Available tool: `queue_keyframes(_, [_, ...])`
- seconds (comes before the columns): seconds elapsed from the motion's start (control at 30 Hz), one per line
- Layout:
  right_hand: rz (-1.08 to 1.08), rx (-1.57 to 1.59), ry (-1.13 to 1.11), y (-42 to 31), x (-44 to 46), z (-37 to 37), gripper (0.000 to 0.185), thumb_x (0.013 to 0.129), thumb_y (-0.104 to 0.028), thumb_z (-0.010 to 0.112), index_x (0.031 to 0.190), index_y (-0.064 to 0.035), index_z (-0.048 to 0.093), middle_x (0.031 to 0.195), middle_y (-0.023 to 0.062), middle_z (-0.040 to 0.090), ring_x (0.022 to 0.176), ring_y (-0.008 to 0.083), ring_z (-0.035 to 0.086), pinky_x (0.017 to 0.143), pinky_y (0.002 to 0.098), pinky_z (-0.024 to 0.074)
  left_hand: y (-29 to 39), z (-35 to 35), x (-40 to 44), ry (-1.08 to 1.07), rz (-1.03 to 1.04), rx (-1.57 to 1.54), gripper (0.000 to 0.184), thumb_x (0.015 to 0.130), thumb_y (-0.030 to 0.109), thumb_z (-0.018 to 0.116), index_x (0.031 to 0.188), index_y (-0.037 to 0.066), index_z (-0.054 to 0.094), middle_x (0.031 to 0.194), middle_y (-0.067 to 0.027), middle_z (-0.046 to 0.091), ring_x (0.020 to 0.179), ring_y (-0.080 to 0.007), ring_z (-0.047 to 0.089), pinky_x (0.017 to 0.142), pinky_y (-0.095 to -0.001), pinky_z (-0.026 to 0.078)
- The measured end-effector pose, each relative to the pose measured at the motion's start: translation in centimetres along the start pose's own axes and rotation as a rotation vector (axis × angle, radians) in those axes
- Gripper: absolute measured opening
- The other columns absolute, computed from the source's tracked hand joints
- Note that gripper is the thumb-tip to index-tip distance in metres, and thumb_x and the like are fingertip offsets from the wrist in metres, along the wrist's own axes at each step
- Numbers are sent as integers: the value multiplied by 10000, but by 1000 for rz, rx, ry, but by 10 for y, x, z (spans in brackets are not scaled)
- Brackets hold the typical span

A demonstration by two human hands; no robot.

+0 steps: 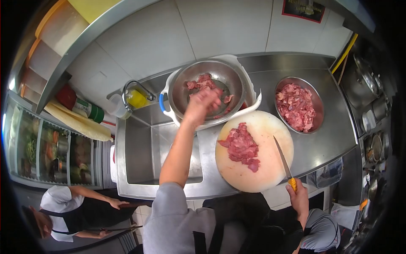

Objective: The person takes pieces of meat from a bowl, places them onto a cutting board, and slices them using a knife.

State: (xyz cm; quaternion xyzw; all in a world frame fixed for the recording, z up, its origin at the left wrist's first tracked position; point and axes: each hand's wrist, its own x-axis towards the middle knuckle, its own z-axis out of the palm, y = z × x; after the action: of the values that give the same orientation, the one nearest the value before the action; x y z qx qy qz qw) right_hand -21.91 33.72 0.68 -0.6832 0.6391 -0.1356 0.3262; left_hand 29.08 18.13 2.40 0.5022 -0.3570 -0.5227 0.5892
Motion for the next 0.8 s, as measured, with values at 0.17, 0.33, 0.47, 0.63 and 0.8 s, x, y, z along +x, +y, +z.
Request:
queue_keyframes(0.17, [25,27,-22,3,-8,2,416,1018,-247,782,1342,-20,653,994,296,754,949,521,735,799,501,581,-76,71,-61,-419,-94,614,297,1079,349,723,1115,55,742,807,-35,724,763,-130,688,745,-305,560])
queue_keyframes(0.33, [-1,27,-11,13,-16,2,400,1023,-249,775,1323,-11,658,965,293,747,906,512,732,782,486,578,-97,89,-78,-270,280,1077,311,1006,358,791,1041,57,720,869,-180,749,813,-369,742,742,-429,575])
queue_keyframes(0.47, [84,31,9,7,-22,-1,399,1022,-252,777,1314,-7,661,934,283,741,866,501,725,774,477,575,-17,43,-26,95,368,1049,231,987,308,786,1052,94,723,944,-201,785,899,-409,773,768,-531,589])
queue_keyframes(0.63, [174,26,-4,-2,-31,1,401,1022,-247,774,1331,-19,658,928,279,743,860,489,734,776,476,578,-46,-73,101,224,322,1215,242,974,282,808,1098,83,750,986,-180,793,920,-390,770,820,-505,596])
queue_keyframes(0.8, [135,13,18,-4,-30,10,409,1018,-247,779,1342,-27,658,976,290,755,931,504,747,808,491,589,-61,-50,121,-307,68,1334,273,947,200,843,1157,57,744,1010,-149,810,941,-336,784,811,-472,602])
